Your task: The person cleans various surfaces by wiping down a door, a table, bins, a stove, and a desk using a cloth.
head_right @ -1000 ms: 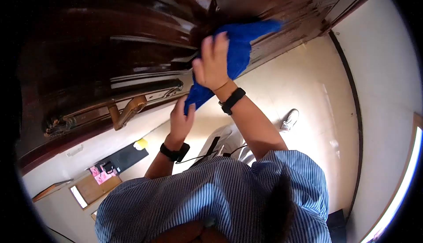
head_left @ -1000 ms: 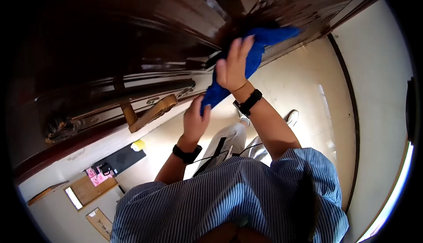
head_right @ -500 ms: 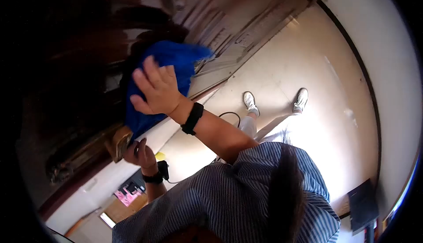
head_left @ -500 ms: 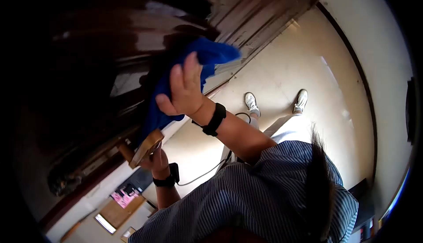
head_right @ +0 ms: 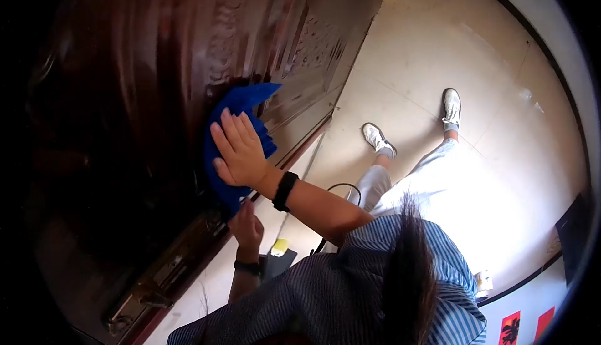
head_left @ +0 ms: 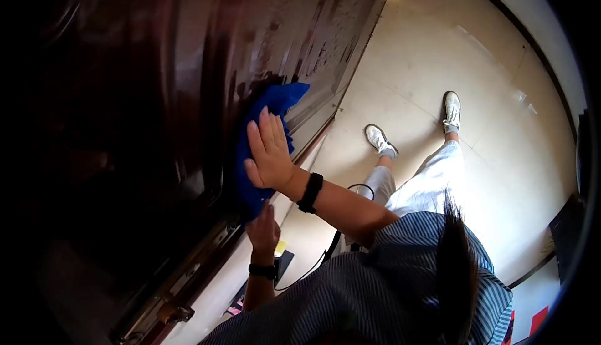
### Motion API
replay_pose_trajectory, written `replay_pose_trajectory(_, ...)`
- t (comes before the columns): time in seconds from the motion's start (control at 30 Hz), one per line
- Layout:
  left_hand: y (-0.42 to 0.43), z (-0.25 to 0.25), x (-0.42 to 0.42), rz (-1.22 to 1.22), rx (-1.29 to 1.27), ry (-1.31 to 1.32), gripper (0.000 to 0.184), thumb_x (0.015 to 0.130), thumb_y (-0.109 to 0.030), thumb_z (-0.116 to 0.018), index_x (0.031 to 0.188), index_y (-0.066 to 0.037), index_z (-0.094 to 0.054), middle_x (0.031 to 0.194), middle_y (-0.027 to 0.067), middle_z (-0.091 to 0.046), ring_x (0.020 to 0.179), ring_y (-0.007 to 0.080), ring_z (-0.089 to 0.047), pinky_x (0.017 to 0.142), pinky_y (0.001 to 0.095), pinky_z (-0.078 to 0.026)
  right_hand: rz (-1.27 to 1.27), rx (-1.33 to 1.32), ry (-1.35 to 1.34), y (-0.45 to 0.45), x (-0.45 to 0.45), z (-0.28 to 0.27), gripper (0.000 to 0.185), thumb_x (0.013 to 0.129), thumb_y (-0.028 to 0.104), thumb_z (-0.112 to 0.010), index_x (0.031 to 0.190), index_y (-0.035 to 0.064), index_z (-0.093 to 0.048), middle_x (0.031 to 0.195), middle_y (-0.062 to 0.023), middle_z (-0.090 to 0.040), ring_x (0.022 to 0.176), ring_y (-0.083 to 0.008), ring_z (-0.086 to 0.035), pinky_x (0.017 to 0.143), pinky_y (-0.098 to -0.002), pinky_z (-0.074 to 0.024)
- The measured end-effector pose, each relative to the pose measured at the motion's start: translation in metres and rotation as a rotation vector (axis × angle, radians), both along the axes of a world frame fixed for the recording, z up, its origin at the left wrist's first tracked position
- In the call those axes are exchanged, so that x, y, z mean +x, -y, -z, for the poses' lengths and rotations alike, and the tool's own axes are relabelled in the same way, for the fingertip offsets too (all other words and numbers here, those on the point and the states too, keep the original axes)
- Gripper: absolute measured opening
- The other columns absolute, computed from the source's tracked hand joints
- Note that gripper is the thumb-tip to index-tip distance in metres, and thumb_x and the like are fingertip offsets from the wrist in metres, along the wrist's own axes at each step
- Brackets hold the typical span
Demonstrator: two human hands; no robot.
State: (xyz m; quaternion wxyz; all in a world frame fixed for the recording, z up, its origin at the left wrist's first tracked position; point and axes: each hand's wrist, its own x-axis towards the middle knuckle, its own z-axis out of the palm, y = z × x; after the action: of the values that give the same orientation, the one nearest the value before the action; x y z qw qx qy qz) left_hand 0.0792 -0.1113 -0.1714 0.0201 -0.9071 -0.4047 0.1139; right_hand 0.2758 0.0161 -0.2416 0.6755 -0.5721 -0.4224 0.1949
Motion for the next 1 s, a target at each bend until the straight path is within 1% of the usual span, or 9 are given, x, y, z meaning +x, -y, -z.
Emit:
replay_pose_trajectory(0.17, -0.027, 0.036, 0.016, 0.077, 0.052, -0.213, 0.034, 0.088, -0.013, -0.059, 0.120, -0.007, -0.063, 0.108, 0.0192, -0.064, 0.101, 0.0391, -0.060, 0.084, 0.0525, -0.047, -0.131, 0.092, 0.047, 0.013, -0.005, 0.029, 0.067, 0.079, 0.026, -0.062, 0.137, -0.0023, -0.043, 0.145, -0.0298, -0.036, 0.124, -0.0464, -0.044, 0.109, -0.0567, -0.0282)
replay_pose_trajectory(0.3, -0.043, 0.066, 0.045, 0.032, -0.041, -0.224, 0.039, 0.089, -0.016, -0.058, 0.126, -0.005, -0.060, 0.118, 0.0197, -0.062, 0.108, 0.0386, -0.057, 0.089, 0.0493, -0.046, -0.022, 0.073, -0.030, -0.015, 0.021, 0.057, 0.072, 0.079, 0.025, -0.060, 0.141, -0.0039, -0.038, 0.148, -0.0300, -0.032, 0.129, -0.0467, -0.039, 0.111, -0.0575, -0.0260)
replay_pose_trajectory(0.37, -0.076, 0.071, 0.113, 0.085, 0.057, -0.131, 0.042, 0.089, -0.016, -0.057, 0.130, -0.006, -0.058, 0.124, 0.0190, -0.059, 0.113, 0.0375, -0.055, 0.090, 0.0481, -0.045, 0.015, -0.069, -0.086, -0.050, 0.089, 0.062, 0.074, 0.084, 0.019, -0.049, 0.147, -0.0091, -0.024, 0.152, -0.0324, -0.022, 0.138, -0.0481, -0.027, 0.115, -0.0568, -0.0172)
replay_pose_trajectory(0.5, -0.114, 0.113, 0.179, 0.057, 0.161, -0.308, 0.050, 0.092, -0.024, -0.051, 0.140, -0.010, -0.049, 0.135, 0.0134, -0.055, 0.119, 0.0305, -0.053, 0.088, 0.0400, -0.038, 0.009, -0.013, 0.053, -0.089, 0.159, 0.075, 0.069, 0.087, 0.017, -0.046, 0.147, -0.0086, -0.023, 0.153, -0.0316, -0.019, 0.138, -0.0482, -0.028, 0.116, -0.0549, -0.0173)
replay_pose_trajectory(0.6, -0.145, 0.123, 0.233, 0.019, 0.094, -0.219, 0.054, 0.092, -0.024, -0.051, 0.144, -0.011, -0.045, 0.140, 0.0141, -0.051, 0.124, 0.0288, -0.050, 0.093, 0.0410, -0.035, 0.074, 0.049, 0.126, -0.129, 0.222, 0.084, 0.068, 0.088, 0.017, -0.046, 0.148, -0.0059, -0.024, 0.154, -0.0299, -0.019, 0.137, -0.0476, -0.029, 0.116, -0.0538, -0.0187)
replay_pose_trajectory(0.73, -0.191, 0.112, 0.307, 0.034, 0.110, -0.097, 0.057, 0.092, -0.024, -0.052, 0.147, -0.011, -0.041, 0.149, 0.0152, -0.041, 0.134, 0.0299, -0.040, 0.100, 0.0426, -0.032, 0.181, 0.090, 0.260, -0.184, 0.312, 0.096, 0.069, 0.088, 0.019, -0.051, 0.149, -0.0014, -0.026, 0.155, -0.0273, -0.021, 0.138, -0.0448, -0.030, 0.116, -0.0525, -0.0202)
replay_pose_trajectory(0.8, -0.210, 0.113, 0.332, 0.088, 0.226, -0.072, 0.059, 0.092, -0.024, -0.053, 0.147, -0.011, -0.040, 0.152, 0.0163, -0.037, 0.138, 0.0308, -0.034, 0.102, 0.0432, -0.031, 0.147, 0.079, 0.138, -0.201, 0.348, 0.084, 0.058, 0.097, 0.015, -0.042, 0.149, -0.0053, -0.025, 0.155, -0.0298, -0.016, 0.142, -0.0455, -0.020, 0.117, -0.0480, -0.0149)
replay_pose_trajectory(0.9, -0.219, 0.133, 0.345, 0.084, 0.508, -0.113, 0.062, 0.091, -0.024, -0.056, 0.148, -0.007, -0.038, 0.154, 0.0225, -0.028, 0.141, 0.0371, -0.028, 0.106, 0.0459, -0.029, 0.216, 0.185, 0.204, -0.214, 0.356, 0.099, 0.058, 0.098, 0.014, -0.041, 0.150, -0.0029, -0.022, 0.157, -0.0291, -0.011, 0.144, -0.0450, -0.015, 0.117, -0.0464, -0.0147)
replay_pose_trajectory(1.0, -0.217, 0.148, 0.334, 0.053, 0.633, 0.070, 0.068, 0.090, -0.026, -0.059, 0.148, -0.002, -0.034, 0.153, 0.0301, -0.024, 0.139, 0.0440, -0.025, 0.108, 0.0501, -0.025, 0.157, 0.195, 0.091, -0.206, 0.341, 0.110, 0.058, 0.098, 0.014, -0.041, 0.150, -0.0036, -0.022, 0.156, -0.0290, -0.013, 0.144, -0.0444, -0.017, 0.117, -0.0464, -0.0144)
